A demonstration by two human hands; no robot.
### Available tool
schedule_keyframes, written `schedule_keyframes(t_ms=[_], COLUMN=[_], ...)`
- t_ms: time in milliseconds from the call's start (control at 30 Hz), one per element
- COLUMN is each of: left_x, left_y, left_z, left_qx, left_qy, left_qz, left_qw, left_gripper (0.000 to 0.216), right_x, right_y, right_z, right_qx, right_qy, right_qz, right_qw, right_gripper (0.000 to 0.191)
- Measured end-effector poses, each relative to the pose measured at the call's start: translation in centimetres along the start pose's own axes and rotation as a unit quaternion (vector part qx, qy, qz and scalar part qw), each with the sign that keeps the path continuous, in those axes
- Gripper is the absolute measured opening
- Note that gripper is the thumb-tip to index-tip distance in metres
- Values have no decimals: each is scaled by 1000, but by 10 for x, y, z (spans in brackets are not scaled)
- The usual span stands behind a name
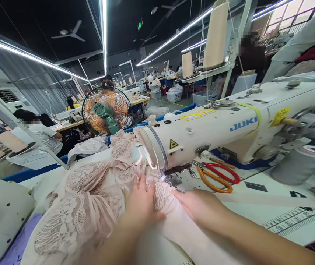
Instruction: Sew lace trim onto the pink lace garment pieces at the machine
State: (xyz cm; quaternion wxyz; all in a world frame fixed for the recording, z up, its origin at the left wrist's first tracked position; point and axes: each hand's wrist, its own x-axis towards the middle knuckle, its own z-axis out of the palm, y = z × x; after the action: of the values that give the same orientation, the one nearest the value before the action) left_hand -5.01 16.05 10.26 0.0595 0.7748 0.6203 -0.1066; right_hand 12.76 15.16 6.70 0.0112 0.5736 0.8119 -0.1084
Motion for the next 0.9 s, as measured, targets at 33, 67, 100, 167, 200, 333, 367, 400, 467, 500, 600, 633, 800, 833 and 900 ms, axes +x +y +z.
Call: schedule_keyframes(t_ms=[33, 67, 100, 167, 200, 333, 367, 400, 467, 500, 600, 633, 800, 833, 900], left_x=[1, 2, 3, 5, 6, 14, 16, 18, 21, 22, 26, 28, 37, 38, 41], left_y=[-1, -2, -2, -5, -6, -14, -17, -20, -25, -27, -31, -33, -41, -43, -46], left_z=[0, 0, 0, -1, -1, 0, 1, 2, 3, 4, 4, 4, 8, 9, 11], left_qx=[-3, -9, -16, -36, -47, -90, -101, -112, -129, -136, -151, -155, -164, -163, -162], left_qy=[7, 15, 21, 26, 26, 30, 37, 42, 50, 51, 52, 52, 68, 75, 90], left_qz=[-8, -14, -19, -20, -18, -9, -4, 0, 7, 9, 11, 10, 6, 6, 5], left_qw=[1000, 1000, 999, 999, 998, 996, 994, 993, 990, 989, 987, 986, 984, 984, 983], left_gripper=[92, 91, 90, 90, 90, 89, 88, 88, 86, 85, 84, 84, 84, 84, 82], right_x=[2, 3, 5, 6, 6, 2, 2, 1, 1, 1, 0, 0, -5, -7, -9], right_y=[-2, -4, -6, -9, -10, -11, -11, -10, -8, -7, -5, -5, -4, -4, -3], right_z=[-1, -1, -2, -3, -3, -6, -6, -5, -3, -1, 1, 1, -4, -4, -3], right_qx=[-6, -12, -18, -30, -35, -42, -42, -42, -42, -41, -37, -34, -5, 1, 9], right_qy=[-8, -17, -24, -35, -38, -47, -49, -50, -49, -48, -46, -48, -44, -37, -26], right_qz=[10, 21, 30, 37, 35, 24, 23, 22, 19, 18, 17, 18, 22, 22, 22], right_qw=[1000, 1000, 999, 998, 998, 998, 998, 998, 998, 998, 998, 998, 999, 999, 999], right_gripper=[45, 51, 58, 70, 74, 78, 77, 76, 74, 73, 68, 65, 43, 37, 30])
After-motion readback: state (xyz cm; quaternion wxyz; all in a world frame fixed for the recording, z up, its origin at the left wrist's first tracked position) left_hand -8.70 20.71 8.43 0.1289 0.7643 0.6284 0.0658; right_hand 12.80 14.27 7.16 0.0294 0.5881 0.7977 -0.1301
